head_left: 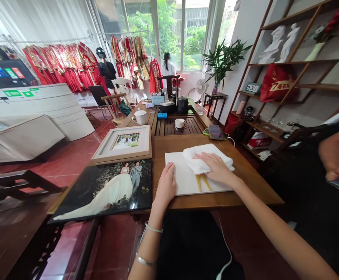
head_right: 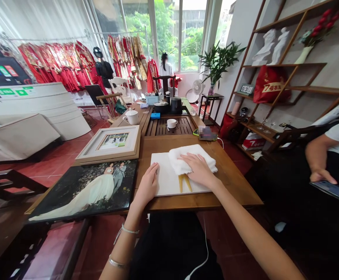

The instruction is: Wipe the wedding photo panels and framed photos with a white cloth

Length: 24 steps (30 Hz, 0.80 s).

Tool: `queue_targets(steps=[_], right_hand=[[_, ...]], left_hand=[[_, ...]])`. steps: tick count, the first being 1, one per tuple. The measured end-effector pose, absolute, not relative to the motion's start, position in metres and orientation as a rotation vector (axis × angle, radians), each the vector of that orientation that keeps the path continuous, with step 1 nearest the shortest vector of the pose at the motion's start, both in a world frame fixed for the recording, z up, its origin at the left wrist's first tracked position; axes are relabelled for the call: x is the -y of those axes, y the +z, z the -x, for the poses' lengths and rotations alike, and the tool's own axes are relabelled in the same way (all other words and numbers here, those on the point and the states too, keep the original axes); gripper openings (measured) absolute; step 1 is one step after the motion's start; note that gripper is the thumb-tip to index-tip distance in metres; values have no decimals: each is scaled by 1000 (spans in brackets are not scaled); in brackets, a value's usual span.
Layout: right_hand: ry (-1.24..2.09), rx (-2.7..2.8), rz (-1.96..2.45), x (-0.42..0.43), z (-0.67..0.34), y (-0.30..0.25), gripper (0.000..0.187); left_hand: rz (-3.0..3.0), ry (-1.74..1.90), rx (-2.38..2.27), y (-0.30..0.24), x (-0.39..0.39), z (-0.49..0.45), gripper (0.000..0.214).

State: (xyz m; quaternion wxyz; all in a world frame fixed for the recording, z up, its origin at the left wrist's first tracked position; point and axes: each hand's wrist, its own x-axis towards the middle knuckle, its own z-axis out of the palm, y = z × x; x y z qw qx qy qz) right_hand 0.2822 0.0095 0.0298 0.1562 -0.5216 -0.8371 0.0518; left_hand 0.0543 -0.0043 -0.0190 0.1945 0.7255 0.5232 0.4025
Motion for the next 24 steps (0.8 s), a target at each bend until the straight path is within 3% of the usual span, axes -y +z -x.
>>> queue_targets(steps=[7,17,24], right_hand=[[122,2503,1487,-41,-246,37,70],[175,2671,1154,54,-265,41,80],[203,2612,1132,80,-279,39,67]], left_hand=[[-2027,1213,-1417,-25,2,-52,43],[-1994,1208,-1444,-21,3,-53,42],[-1994,1192,-1472,-20,3,-53,44]])
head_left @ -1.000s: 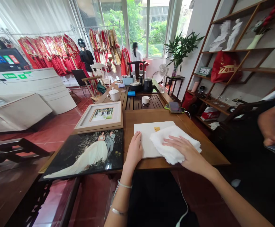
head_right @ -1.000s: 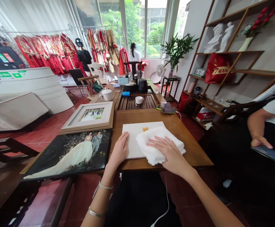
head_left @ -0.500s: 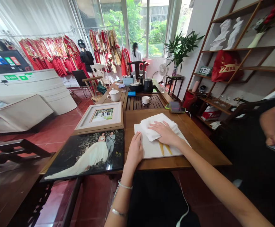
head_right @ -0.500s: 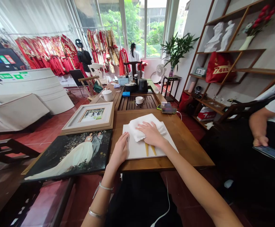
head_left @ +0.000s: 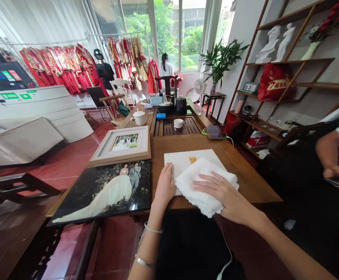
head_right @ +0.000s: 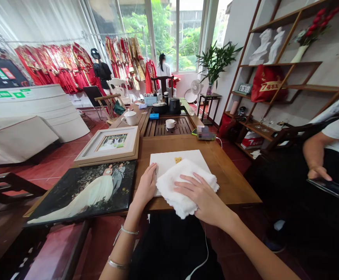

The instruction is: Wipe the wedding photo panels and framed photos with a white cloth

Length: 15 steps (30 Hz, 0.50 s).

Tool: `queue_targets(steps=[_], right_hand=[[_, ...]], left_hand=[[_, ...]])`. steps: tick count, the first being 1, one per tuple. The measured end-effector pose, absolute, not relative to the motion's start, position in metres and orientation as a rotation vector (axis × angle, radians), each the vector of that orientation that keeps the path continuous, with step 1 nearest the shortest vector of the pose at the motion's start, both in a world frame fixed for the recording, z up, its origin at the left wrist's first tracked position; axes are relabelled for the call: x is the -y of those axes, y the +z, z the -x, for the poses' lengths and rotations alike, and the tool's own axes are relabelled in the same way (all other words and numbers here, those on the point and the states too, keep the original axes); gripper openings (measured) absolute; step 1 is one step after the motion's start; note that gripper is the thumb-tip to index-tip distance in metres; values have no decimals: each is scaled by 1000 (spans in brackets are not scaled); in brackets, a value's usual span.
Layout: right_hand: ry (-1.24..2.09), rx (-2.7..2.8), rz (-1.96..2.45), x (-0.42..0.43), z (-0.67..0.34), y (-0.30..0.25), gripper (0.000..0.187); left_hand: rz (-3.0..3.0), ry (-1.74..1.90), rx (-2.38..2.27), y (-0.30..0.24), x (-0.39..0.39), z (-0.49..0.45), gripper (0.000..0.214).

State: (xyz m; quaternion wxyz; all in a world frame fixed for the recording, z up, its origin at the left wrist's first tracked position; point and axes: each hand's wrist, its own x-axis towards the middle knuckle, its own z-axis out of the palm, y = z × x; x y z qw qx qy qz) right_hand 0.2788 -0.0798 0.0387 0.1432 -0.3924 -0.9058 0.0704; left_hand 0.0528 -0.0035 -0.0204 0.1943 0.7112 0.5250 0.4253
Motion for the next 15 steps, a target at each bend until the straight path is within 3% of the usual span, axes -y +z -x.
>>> queue_targets(steps=[7,15], right_hand=[[94,2474,1427,6,-272,35,73],[111,2616,1408,-42,-229,45,78]], left_hand=[[-2018,1181,-1482,-23,2,-52,49],[-1988,1272,-1487,-20,3,-53,54]])
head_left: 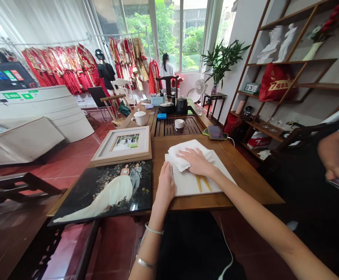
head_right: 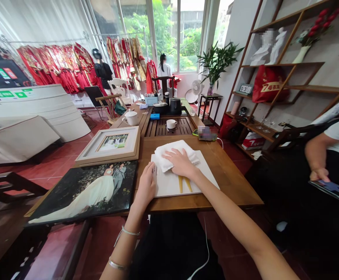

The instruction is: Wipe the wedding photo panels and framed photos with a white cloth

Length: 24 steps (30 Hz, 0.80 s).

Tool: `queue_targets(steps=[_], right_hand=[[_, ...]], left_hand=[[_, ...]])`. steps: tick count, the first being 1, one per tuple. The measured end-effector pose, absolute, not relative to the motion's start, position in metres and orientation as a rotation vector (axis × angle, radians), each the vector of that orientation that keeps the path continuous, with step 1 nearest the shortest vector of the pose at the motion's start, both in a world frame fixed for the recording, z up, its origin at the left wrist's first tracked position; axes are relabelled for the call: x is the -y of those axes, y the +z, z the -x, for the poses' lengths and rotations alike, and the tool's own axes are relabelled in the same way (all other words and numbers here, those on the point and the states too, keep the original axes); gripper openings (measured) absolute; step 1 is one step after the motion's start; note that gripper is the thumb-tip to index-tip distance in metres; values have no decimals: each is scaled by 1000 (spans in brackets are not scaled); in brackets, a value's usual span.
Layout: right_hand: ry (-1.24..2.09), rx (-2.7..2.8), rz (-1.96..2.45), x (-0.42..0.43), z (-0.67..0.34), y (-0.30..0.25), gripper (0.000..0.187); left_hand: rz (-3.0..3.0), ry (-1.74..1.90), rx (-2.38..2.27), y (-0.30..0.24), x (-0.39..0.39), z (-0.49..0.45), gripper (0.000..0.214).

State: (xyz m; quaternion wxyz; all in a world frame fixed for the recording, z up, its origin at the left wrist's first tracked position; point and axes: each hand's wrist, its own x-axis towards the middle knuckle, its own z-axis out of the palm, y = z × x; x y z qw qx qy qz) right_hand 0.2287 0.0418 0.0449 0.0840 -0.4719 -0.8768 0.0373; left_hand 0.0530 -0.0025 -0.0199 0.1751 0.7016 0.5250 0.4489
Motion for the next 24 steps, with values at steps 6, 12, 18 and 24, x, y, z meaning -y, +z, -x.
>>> queue_targets(steps=[6,12,18,24], right_hand=[[85,2716,1211,-5,-216,39,79],[163,2806,1048,59,-229,43,86],[133,2681,1110,85,-261,41,82],[15,2416,1388,51,-302,21,80]], left_hand=[[-1854,1442,-1524,-17,5,-55,55],[-1669,1481,-1543,-6,13,-52,46],[-1915,1369,-1546,-1,15,-56,38],[-2074,1329,-1591,-20,6,-56,27]])
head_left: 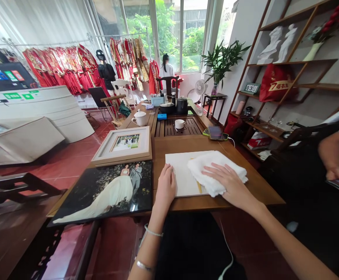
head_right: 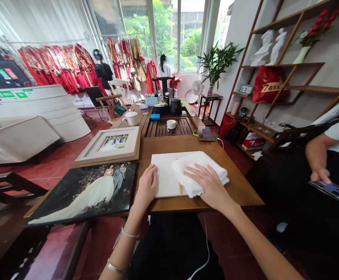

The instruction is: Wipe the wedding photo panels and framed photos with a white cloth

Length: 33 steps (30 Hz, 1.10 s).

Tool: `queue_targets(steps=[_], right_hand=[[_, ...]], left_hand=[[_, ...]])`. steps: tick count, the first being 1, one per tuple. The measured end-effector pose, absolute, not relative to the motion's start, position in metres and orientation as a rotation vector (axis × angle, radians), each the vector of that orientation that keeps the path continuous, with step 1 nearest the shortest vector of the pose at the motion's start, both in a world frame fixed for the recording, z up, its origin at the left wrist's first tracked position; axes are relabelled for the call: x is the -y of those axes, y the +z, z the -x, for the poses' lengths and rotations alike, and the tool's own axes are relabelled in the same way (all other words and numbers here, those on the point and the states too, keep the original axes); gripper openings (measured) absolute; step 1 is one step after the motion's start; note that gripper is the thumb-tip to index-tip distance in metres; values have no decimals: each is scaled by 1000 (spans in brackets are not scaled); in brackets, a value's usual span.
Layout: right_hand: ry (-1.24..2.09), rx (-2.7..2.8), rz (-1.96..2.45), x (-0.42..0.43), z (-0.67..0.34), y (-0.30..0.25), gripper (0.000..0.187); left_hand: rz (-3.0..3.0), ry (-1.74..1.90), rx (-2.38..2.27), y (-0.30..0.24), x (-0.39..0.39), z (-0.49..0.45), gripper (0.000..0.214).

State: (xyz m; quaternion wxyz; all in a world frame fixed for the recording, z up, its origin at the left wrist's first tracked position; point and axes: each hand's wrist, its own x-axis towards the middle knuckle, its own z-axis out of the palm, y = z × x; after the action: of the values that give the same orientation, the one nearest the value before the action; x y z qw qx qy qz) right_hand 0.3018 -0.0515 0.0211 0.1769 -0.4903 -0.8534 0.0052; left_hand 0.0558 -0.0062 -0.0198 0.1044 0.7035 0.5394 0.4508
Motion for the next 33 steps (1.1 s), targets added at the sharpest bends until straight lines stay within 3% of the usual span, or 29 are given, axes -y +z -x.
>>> queue_targets(steps=[11,22,26,33], right_hand=[[93,2335,1617,-52,-304,24,71],[-27,2387,1491,61,-317,12,91],[3,2437,1432,99,-321,17,91],[57,2397,1497,61,-326,21,87]], left_hand=[[-2056,1272,-1608,-19,5,-53,34],[-2002,1249,-1635,-21,2,-52,42],[-2013,1256,-1630,-22,1,-51,44],[-2042,1300,-1589,-25,0,-49,47]])
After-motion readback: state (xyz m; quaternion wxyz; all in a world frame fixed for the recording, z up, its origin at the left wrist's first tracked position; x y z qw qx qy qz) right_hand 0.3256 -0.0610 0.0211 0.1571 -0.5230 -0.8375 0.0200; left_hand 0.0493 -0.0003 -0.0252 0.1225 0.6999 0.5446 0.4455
